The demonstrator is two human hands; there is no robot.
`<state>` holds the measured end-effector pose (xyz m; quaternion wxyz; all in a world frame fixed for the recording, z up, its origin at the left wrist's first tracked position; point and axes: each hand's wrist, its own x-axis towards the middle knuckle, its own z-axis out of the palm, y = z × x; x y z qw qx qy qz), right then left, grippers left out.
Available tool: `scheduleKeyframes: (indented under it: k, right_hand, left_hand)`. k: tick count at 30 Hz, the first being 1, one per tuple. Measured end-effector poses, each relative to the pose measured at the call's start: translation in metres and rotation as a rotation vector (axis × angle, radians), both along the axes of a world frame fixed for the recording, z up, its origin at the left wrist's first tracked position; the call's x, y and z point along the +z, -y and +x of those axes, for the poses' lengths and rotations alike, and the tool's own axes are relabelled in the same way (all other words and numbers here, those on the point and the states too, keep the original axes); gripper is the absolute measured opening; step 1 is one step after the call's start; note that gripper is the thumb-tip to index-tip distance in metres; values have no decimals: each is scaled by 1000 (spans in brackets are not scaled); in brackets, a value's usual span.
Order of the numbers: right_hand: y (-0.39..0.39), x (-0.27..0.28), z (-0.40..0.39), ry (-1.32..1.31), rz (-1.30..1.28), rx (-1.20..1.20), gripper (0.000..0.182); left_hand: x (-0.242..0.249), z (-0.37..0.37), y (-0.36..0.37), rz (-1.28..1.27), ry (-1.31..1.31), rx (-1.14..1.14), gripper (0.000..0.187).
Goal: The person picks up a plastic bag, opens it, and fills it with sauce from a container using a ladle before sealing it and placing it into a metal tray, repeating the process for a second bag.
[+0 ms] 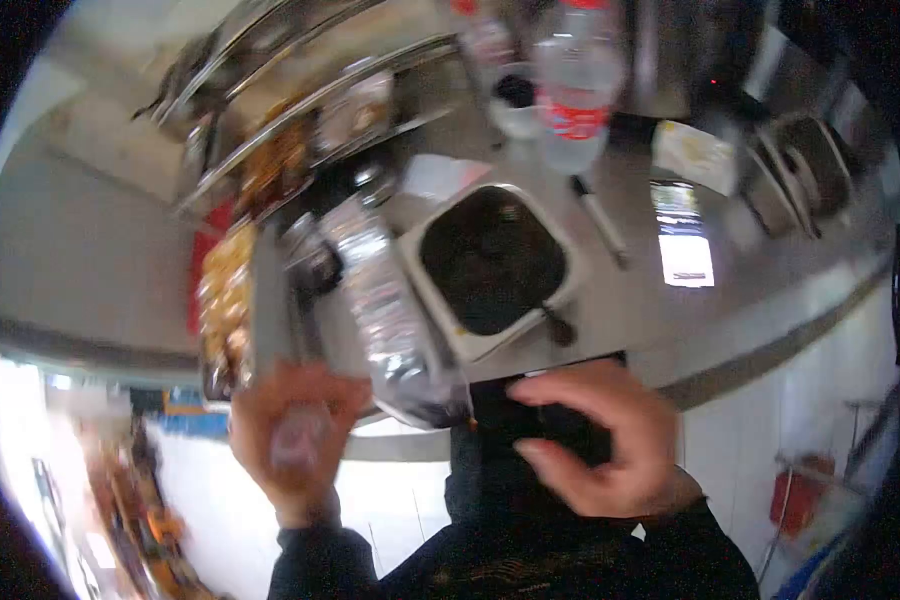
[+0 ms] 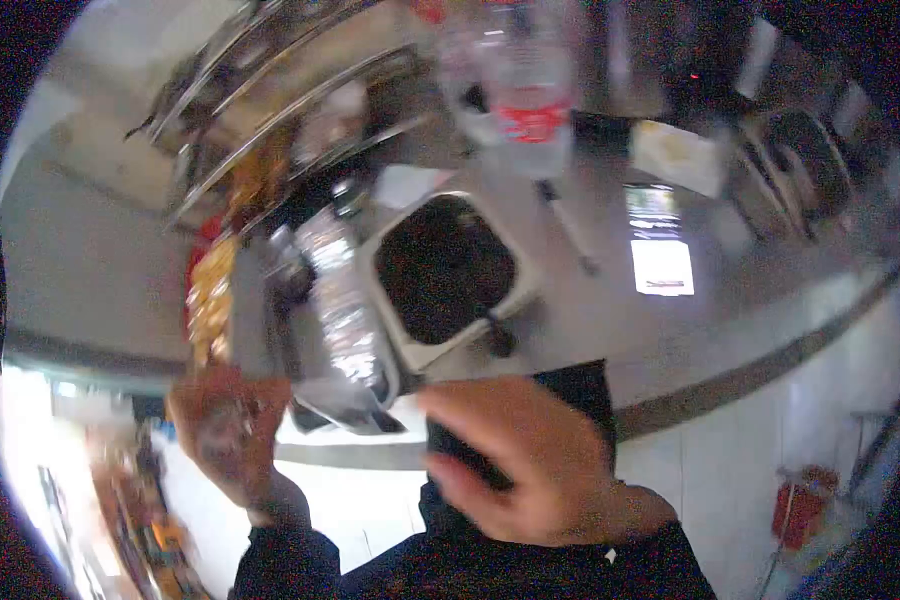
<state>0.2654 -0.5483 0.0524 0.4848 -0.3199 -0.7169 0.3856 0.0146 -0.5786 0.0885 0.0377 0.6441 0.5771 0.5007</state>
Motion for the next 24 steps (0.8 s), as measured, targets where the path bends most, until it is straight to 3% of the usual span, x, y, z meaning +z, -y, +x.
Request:
scheduleKeyframes:
  k: [3, 6, 10, 13, 24]
  right_hand:
    - [8, -15, 19, 32, -118, -132, 25]
    - [16, -40, 37, 108, -203, -91, 28]
    - [28, -66, 42, 248, -376, -32, 26]
    - [31, -75, 46, 327, -371, 2, 24]
    - [30, -95, 58, 307, -454, -86, 20]
  left_hand:
    - [23, -39, -18, -190, -172, 264, 38]
    - [12, -84, -42, -315, -217, 162, 44]
    - [-29, -121, -76, -362, -493, 242, 48]
    - [-47, -141, -96, -419, -598, 272, 55]
    - [-93, -201, -145, -584, -851, 443, 61]
